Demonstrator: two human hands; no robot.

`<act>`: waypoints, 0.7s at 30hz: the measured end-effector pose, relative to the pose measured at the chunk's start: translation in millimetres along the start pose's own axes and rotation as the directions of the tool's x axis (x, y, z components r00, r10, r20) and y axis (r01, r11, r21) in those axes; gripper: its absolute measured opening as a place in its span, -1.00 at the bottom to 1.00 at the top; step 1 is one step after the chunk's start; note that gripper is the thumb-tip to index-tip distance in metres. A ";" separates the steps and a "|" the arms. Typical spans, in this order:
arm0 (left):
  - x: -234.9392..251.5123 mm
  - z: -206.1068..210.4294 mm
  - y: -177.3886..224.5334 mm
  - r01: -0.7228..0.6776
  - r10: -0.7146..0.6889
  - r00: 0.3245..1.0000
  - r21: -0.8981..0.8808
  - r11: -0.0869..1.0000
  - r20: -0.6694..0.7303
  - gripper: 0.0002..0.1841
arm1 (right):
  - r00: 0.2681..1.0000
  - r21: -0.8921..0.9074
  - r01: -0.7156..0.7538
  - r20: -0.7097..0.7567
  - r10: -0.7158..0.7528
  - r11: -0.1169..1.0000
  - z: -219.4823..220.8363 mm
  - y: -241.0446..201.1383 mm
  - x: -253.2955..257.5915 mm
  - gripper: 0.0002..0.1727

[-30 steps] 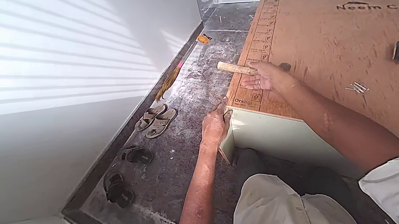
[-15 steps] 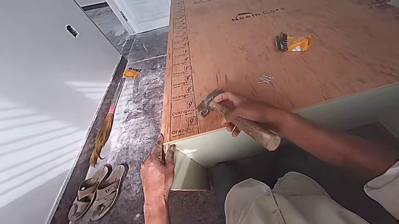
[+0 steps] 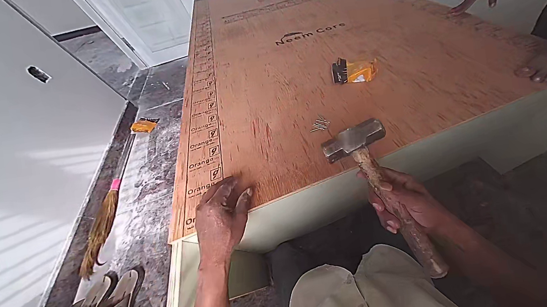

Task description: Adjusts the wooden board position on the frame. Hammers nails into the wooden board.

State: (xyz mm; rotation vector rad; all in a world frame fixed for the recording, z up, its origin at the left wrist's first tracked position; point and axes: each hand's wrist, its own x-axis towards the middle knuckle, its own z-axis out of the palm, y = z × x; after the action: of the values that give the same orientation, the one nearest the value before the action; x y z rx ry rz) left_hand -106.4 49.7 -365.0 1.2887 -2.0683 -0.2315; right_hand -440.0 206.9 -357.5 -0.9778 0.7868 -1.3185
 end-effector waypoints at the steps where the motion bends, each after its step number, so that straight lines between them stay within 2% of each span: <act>1: 14.4 12.2 9.1 -0.004 0.008 0.999 -0.076 0.997 0.050 -0.62 | 0.999 -0.010 -0.048 -0.020 0.048 0.999 -1.4 0.2 -3.6 -0.45; 3: 43.1 35.9 26.2 -0.018 0.039 0.992 -0.167 0.986 0.121 -0.68 | 0.967 -0.081 -0.163 -0.212 0.142 0.983 3.4 0.6 -12.1 -0.59; 5: 70.2 56.0 44.5 0.008 0.032 0.982 -0.216 0.976 0.184 -0.69 | 0.919 -0.125 -0.238 -0.348 0.182 0.963 -2.9 1.8 -13.7 -0.59; 8: 97.8 89.7 64.2 0.008 0.052 0.963 -0.222 0.975 0.263 -0.66 | 0.910 -0.248 -0.261 -0.386 0.152 0.933 -20.3 -0.6 -20.6 -0.55; 12: 115.7 114.4 78.1 0.006 0.046 0.960 -0.183 0.983 0.278 -0.68 | 0.915 -0.420 -0.244 -0.399 0.063 0.874 -26.8 -3.7 -19.4 -0.52; 14: 121.1 120.1 85.3 0.044 -0.001 0.959 -0.146 0.988 0.283 -0.73 | 0.941 -0.409 -0.172 -0.337 0.027 0.896 -30.9 -6.9 -18.2 -0.50; 16: 126.8 122.8 89.8 0.093 -0.055 0.950 -0.110 0.990 0.308 -0.78 | 0.989 -0.264 0.028 -0.131 -0.065 0.964 -41.2 -7.3 -17.4 -0.55; 17: 127.4 123.9 91.7 0.115 -0.077 0.945 -0.102 0.988 0.317 -0.81 | 0.992 -0.194 0.119 -0.022 -0.126 0.974 -46.6 -5.3 -16.8 -0.59; 18: 128.7 123.4 92.5 0.130 -0.094 0.942 -0.093 0.987 0.323 -0.84 | 0.985 -0.203 0.173 0.021 -0.173 0.964 -48.9 -1.9 -15.6 -0.58; 19: 130.1 122.3 93.3 0.143 -0.111 0.938 -0.075 0.987 0.328 -0.87 | 0.978 -0.283 0.187 -0.039 -0.206 0.941 -47.9 4.2 -16.0 -0.49; 21: 130.2 120.6 97.4 0.157 -0.138 0.923 -0.026 0.987 0.360 -0.86 | 0.903 -0.403 0.118 -0.336 -0.267 0.907 -39.1 22.1 -26.5 -0.56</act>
State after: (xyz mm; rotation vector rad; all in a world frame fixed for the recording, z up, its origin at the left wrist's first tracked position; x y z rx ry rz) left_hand -289.2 -36.0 -350.4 1.4560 -2.2439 -0.6278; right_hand -469.3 227.7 -395.4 -1.1349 1.3079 -1.6000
